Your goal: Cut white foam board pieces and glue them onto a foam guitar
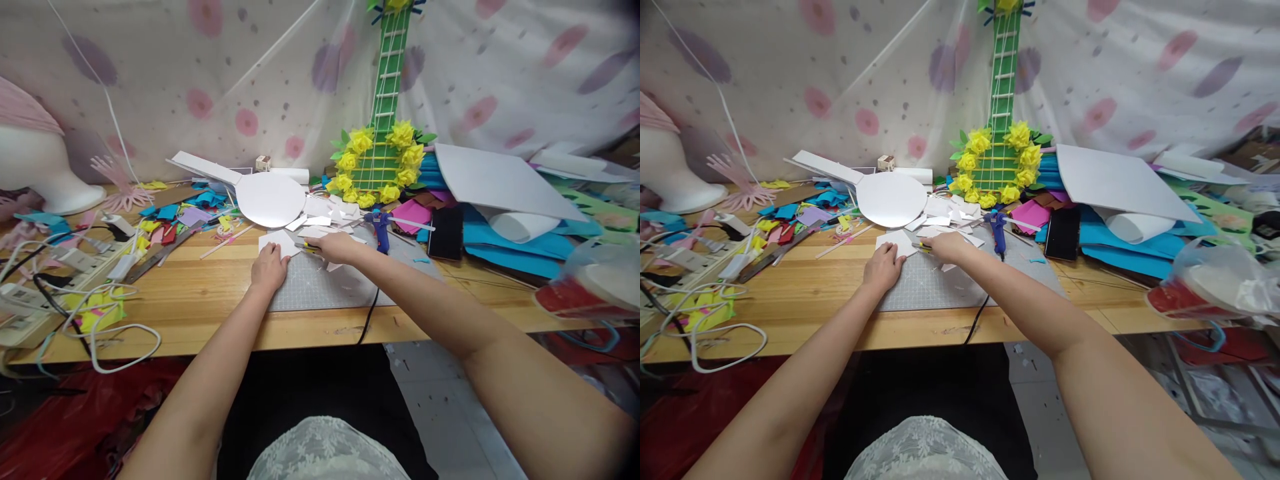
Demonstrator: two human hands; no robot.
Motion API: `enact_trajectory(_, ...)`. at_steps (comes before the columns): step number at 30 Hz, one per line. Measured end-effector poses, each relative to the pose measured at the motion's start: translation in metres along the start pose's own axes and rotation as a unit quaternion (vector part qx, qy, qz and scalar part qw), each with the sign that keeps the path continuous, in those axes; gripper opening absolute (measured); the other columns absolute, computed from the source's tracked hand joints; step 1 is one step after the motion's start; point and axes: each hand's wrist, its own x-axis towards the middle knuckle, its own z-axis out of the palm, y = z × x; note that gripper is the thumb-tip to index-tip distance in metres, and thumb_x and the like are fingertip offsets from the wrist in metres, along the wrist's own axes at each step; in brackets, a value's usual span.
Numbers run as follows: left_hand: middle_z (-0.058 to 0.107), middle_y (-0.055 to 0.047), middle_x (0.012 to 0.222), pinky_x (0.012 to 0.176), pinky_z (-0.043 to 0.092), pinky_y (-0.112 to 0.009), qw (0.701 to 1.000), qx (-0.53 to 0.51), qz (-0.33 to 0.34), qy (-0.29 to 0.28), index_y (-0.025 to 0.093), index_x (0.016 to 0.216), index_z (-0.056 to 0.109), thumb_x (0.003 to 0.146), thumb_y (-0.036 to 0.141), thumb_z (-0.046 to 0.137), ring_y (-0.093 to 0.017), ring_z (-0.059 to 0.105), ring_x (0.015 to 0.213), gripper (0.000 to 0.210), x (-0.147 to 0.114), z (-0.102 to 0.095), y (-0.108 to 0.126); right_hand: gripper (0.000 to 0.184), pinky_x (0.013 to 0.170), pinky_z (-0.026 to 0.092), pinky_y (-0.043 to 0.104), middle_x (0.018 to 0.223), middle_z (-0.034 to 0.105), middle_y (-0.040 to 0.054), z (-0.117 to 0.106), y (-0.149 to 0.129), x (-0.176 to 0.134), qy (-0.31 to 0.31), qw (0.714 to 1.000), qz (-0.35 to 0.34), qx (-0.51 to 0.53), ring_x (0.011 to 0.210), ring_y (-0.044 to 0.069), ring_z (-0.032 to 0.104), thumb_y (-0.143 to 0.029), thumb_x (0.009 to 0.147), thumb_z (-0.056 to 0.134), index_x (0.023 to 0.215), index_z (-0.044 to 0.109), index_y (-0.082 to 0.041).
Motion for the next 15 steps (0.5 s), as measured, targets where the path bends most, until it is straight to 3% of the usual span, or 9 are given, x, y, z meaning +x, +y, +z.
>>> enact_trajectory(3, 0.048, -0.012, 0.129, 0.101, 0.034, -0.033, 1.0, -0.004, -0.008, 0.007, 0.012, 0.123, 0.05, 0.087, 0.036, 0.037, -0.023, 0.038, 0.124, 0.045, 0.001, 0.002, -0.001, 0.044, 0.069, 0.04, 0.03, 0.105, 0.066, 0.0088, -0.006, 0.012, -0.012, -0.026, 1.0, 0.012, 0.012, 0.091, 0.025, 0.061, -0.035, 0.085, 0.046, 0.129, 0.047, -0.033)
enact_trajectory(8, 0.052, -0.011, 0.123, 0.1, 0.035, -0.034, 0.999, -0.031, 0.011, 0.033, 0.015, 0.116, 0.056, 0.085, 0.038, 0.04, -0.023, 0.041, 0.12, 0.042, -0.004, 0.001, -0.003, 0.046, 0.063, 0.041, 0.026, 0.073, 0.069, 0.0, -0.021, 0.026, -0.016, -0.09, 0.989, 0.029, 0.115, 0.06, 0.016, 0.062, -0.038, 0.081, 0.052, 0.127, 0.049, -0.034)
enact_trajectory(12, 0.052, -0.011, 0.119, 0.104, 0.03, -0.038, 0.997, -0.043, 0.047, 0.049, 0.019, 0.106, 0.061, 0.079, 0.052, 0.046, -0.026, 0.04, 0.121, 0.045, -0.009, -0.004, -0.003, 0.061, 0.061, 0.042, 0.023, 0.093, 0.068, 0.0008, -0.019, 0.011, -0.001, -0.003, 0.964, 0.037, 0.265, 0.058, 0.013, 0.061, -0.044, 0.08, 0.052, 0.137, 0.035, -0.029)
enact_trajectory(15, 0.036, -0.018, 0.136, 0.108, 0.02, -0.046, 0.998, -0.033, -0.009, 0.061, 0.012, 0.127, 0.043, 0.066, 0.064, 0.055, -0.032, 0.024, 0.131, 0.081, -0.007, -0.003, -0.003, 0.066, 0.059, 0.044, 0.022, 0.097, 0.068, 0.0032, -0.007, -0.004, 0.015, 0.032, 0.943, 0.055, 0.326, 0.061, 0.014, 0.061, -0.04, 0.076, 0.058, 0.136, 0.035, -0.023)
